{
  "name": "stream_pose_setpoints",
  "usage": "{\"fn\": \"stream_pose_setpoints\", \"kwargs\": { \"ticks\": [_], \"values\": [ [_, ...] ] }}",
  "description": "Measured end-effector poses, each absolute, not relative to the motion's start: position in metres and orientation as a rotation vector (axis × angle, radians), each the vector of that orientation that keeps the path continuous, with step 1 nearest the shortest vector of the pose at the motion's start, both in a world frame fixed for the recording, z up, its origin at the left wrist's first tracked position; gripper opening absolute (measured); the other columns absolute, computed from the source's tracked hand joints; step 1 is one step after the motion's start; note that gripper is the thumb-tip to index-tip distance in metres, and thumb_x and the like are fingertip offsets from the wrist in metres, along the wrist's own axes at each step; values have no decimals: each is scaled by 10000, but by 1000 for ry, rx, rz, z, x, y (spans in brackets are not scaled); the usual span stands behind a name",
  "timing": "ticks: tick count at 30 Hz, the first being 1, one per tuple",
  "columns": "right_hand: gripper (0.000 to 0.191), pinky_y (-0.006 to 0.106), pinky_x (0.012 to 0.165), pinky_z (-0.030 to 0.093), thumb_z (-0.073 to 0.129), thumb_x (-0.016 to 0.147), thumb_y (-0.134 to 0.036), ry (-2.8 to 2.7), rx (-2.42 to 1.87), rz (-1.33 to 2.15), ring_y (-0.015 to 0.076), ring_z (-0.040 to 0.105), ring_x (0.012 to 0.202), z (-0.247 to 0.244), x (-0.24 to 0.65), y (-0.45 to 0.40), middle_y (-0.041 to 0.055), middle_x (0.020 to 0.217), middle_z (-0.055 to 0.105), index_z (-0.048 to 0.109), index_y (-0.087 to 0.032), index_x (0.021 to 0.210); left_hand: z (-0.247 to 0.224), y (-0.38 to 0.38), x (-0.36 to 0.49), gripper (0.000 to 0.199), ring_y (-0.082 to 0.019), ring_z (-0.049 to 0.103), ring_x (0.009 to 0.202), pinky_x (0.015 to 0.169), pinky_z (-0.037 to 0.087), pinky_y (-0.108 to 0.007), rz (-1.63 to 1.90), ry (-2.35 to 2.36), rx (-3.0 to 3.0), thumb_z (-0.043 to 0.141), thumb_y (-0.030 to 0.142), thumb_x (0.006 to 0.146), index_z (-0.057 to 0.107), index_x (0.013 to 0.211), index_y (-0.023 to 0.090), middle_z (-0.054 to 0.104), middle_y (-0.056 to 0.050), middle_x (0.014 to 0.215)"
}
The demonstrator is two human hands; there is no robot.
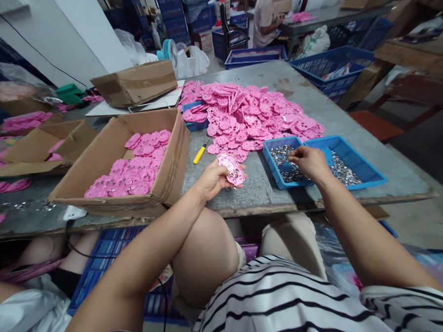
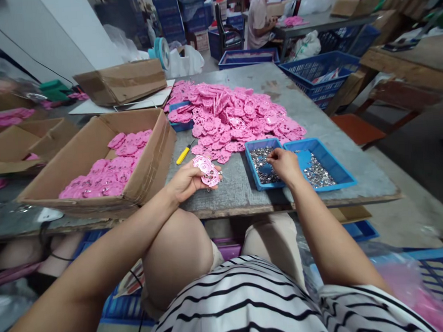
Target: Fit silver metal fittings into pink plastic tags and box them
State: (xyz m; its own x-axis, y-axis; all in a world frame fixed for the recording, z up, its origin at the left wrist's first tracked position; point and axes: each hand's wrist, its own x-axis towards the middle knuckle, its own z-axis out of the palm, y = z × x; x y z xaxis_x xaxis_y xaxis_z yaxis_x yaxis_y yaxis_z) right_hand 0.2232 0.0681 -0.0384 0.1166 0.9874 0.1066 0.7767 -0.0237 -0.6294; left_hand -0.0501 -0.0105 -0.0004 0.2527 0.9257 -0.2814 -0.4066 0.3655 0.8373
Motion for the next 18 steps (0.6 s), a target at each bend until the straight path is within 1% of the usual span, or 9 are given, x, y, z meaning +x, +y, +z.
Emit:
{"fn": "stream_pose_setpoints", "kwargs": {
  "ticks": [3,6,8,10,12,14,16,18],
  "values": [
    [103,303,635,423,693,634,-254,-1647,-1833,510,185,575,647,-37,222,69,21,640,664,609,-203,603,-1,-9,-51,662,-263,722,839,683,597,-444,1019,881,708,490,4,648,459,1284,189,731,-122,1008],
    [143,307,638,414,710,612,-253,-1599,-1838,563,174,552,624,-35,219,67,12,610,635,582,-200,576,-2,-8,-51,670,-254,722,824,649,595,-387,1013,882,718,497,15,652,465,1301,173,732,-126,1004],
    [165,308,636,405,711,610,-277,-1547,-1797,628,163,529,612,-33,214,64,6,596,607,569,-200,577,-3,-7,-52,629,-241,721,781,599,583,-333,1000,887,723,502,23,659,488,1273,157,737,-126,969],
    [210,298,617,397,714,607,-343,-1476,-1662,731,147,502,604,-30,206,59,1,600,584,561,-201,590,-4,-6,-51,547,-229,715,723,539,558,-291,986,901,718,502,36,674,518,1212,137,740,-127,918],
    [277,280,574,380,726,585,-423,-1423,-1470,877,127,466,580,-27,191,52,-6,606,565,559,-203,607,-5,-5,-51,435,-221,703,667,490,531,-273,972,921,701,510,67,704,536,1134,122,737,-126,864],
    [326,260,520,340,745,556,-470,-1406,-1293,1036,105,417,539,-24,172,43,-19,593,541,569,-203,624,-4,-6,-51,350,-206,687,625,461,507,-257,963,942,690,543,93,727,536,1076,123,727,-109,814],
    [327,249,487,304,756,561,-468,-1409,-1153,1160,90,377,507,-21,152,34,-31,571,521,584,-200,636,-4,-6,-50,330,-185,667,587,434,483,-237,958,961,695,586,85,718,531,1041,126,710,-80,765],
    [295,250,496,320,762,584,-439,-1418,-1038,1231,89,391,509,-20,135,27,-33,575,537,600,-199,638,-3,-7,-49,339,-167,649,556,407,459,-219,968,979,706,606,59,697,526,1020,125,689,-55,732]
  ]
}}
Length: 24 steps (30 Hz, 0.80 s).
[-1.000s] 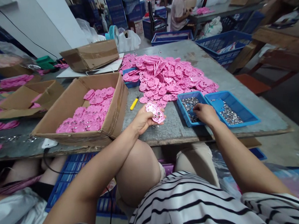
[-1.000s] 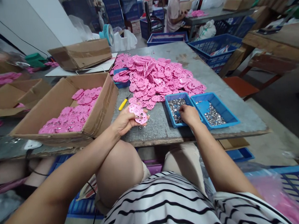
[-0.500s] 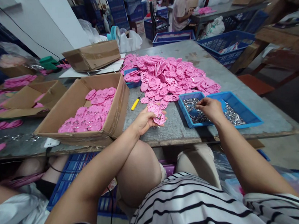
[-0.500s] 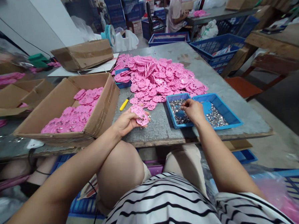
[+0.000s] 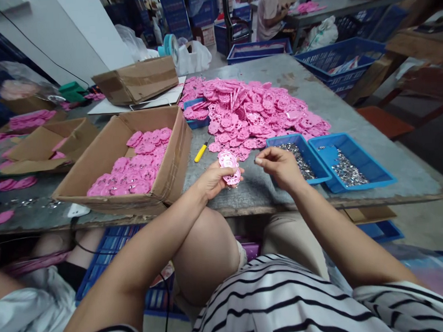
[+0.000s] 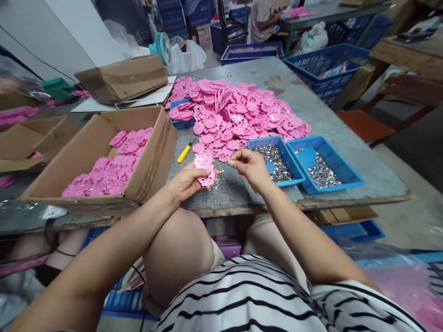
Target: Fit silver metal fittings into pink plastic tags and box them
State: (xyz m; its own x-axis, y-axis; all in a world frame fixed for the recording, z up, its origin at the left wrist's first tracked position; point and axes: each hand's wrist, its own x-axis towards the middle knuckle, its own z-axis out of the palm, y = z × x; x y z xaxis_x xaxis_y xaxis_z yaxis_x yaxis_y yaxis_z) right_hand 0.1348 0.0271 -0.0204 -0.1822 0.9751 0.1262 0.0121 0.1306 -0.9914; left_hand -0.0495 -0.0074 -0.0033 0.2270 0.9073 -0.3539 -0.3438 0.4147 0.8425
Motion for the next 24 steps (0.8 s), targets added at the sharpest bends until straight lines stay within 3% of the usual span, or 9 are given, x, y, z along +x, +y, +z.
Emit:
{"fn": "stream_pose_setpoints", "kwargs": {
  "ticks": [5,9,13,19,24],
  "values": [
    [218,319,686,442,768,630,-390,-1548,-843,1197,153,559,692,-23,113,22,5,686,638,639,-216,607,-6,-7,-50,385,-173,648,548,384,420,-213,992,981,724,632,82,681,507,1042,128,672,-50,737],
    [199,332,696,437,757,664,-386,-1667,-789,1112,172,577,739,-25,110,22,23,717,650,659,-228,592,-11,-4,-50,410,-165,630,530,373,389,-203,1011,968,757,692,97,619,513,986,134,644,-31,702],
    [236,304,625,414,783,629,-425,-1634,-851,1149,150,537,678,-27,108,21,15,718,641,663,-221,628,-12,-3,-49,413,-139,601,502,373,366,-190,1056,982,771,737,88,551,517,896,147,599,10,638],
    [355,236,425,221,783,582,-483,-1299,-1013,1453,59,282,421,-26,100,14,-72,505,473,582,-201,660,-9,-5,-46,357,-111,576,480,362,347,-176,1194,1030,814,732,93,544,509,814,159,588,28,608],
    [386,240,462,264,816,538,-470,-1370,-1072,1385,66,326,469,-21,93,13,-54,518,500,549,-193,578,-10,-6,-46,358,-114,583,495,384,353,-173,1196,1082,839,719,72,541,507,815,161,596,28,596]
  ]
}}
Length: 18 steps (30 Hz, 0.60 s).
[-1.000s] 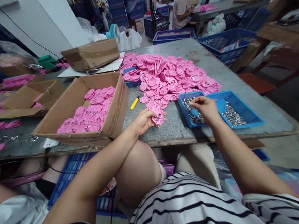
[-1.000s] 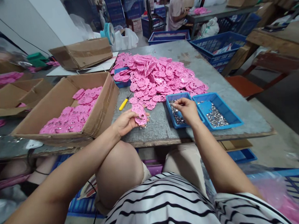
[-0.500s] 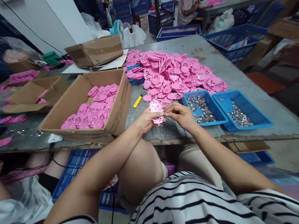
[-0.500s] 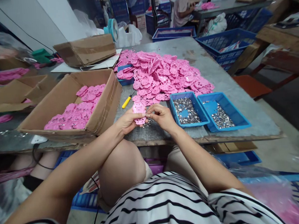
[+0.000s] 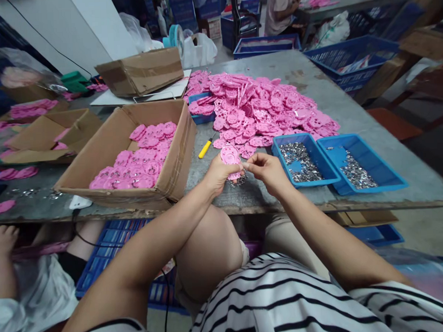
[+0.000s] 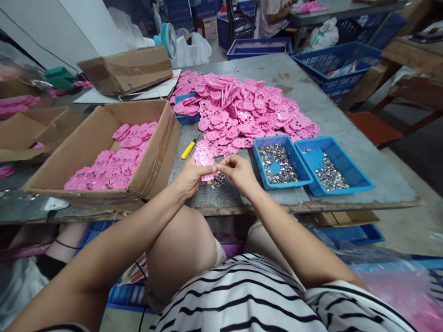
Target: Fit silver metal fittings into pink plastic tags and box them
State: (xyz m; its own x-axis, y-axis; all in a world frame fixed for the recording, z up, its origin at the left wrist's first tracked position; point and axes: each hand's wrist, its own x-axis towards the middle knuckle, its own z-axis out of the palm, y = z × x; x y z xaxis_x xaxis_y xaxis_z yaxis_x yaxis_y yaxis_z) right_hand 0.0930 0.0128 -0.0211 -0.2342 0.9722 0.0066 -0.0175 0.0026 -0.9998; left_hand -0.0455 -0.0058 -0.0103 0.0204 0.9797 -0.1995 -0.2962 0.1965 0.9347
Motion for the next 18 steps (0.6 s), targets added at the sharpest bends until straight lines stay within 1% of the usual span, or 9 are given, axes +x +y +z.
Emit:
{"fn": "stream_pose_setpoints", "kwargs": {
  "ticks": [2,4,6,7,9,11,13,15,18],
  "values": [
    [365,251,495,303,797,570,-465,-1406,-1091,1347,82,361,499,-22,92,14,-46,523,499,553,-193,567,-11,-6,-46,363,-118,586,501,393,365,-177,1196,1083,841,724,78,548,505,824,164,598,28,601],
    [324,268,540,350,766,615,-442,-1425,-1092,1317,105,415,550,-23,93,15,-24,578,530,562,-195,573,-9,-6,-46,339,-126,598,511,401,386,-188,1195,1050,824,736,131,595,510,845,165,612,17,632],
    [269,294,618,404,744,643,-392,-1428,-1089,1253,137,487,654,-24,94,16,10,694,581,575,-195,572,-7,-5,-46,268,-148,625,536,401,405,-202,1164,991,781,706,270,712,531,884,162,641,-16,681],
    [236,311,674,426,736,650,-359,-1437,-1086,1209,154,516,723,-24,95,17,26,765,600,586,-195,572,-6,-4,-45,261,-162,641,556,399,411,-207,1135,960,752,652,359,782,547,913,159,655,-36,701],
    [186,346,785,442,716,664,-300,-1487,-1078,1132,182,544,845,-24,96,17,42,869,609,601,-195,564,-4,-3,-44,377,-189,669,609,405,427,-214,1080,908,693,500,511,877,577,980,157,674,-66,719],
    [178,371,856,438,691,691,-266,-1573,-1066,1094,201,550,917,-22,98,17,46,895,604,603,-194,554,-2,-3,-44,498,-209,688,671,440,461,-226,1057,874,660,403,597,896,594,1049,162,685,-76,725],
    [198,381,883,434,670,714,-244,-1656,-1063,1064,213,547,956,-21,98,17,46,881,597,595,-193,538,-1,-3,-43,566,-227,696,732,496,501,-249,1053,856,661,359,639,893,599,1096,168,693,-81,742],
    [192,380,894,432,663,721,-227,-1712,-1068,1029,220,538,996,-19,99,16,51,899,590,603,-193,541,1,-4,-43,615,-238,698,780,550,527,-270,1046,847,679,307,660,895,600,1118,166,696,-88,756],
    [177,376,899,434,670,720,-227,-1764,-1082,996,227,526,1042,-19,99,16,61,980,575,618,-193,554,4,-7,-43,661,-237,697,818,608,545,-282,1036,841,696,222,660,907,603,1110,161,689,-89,746]
  ]
}}
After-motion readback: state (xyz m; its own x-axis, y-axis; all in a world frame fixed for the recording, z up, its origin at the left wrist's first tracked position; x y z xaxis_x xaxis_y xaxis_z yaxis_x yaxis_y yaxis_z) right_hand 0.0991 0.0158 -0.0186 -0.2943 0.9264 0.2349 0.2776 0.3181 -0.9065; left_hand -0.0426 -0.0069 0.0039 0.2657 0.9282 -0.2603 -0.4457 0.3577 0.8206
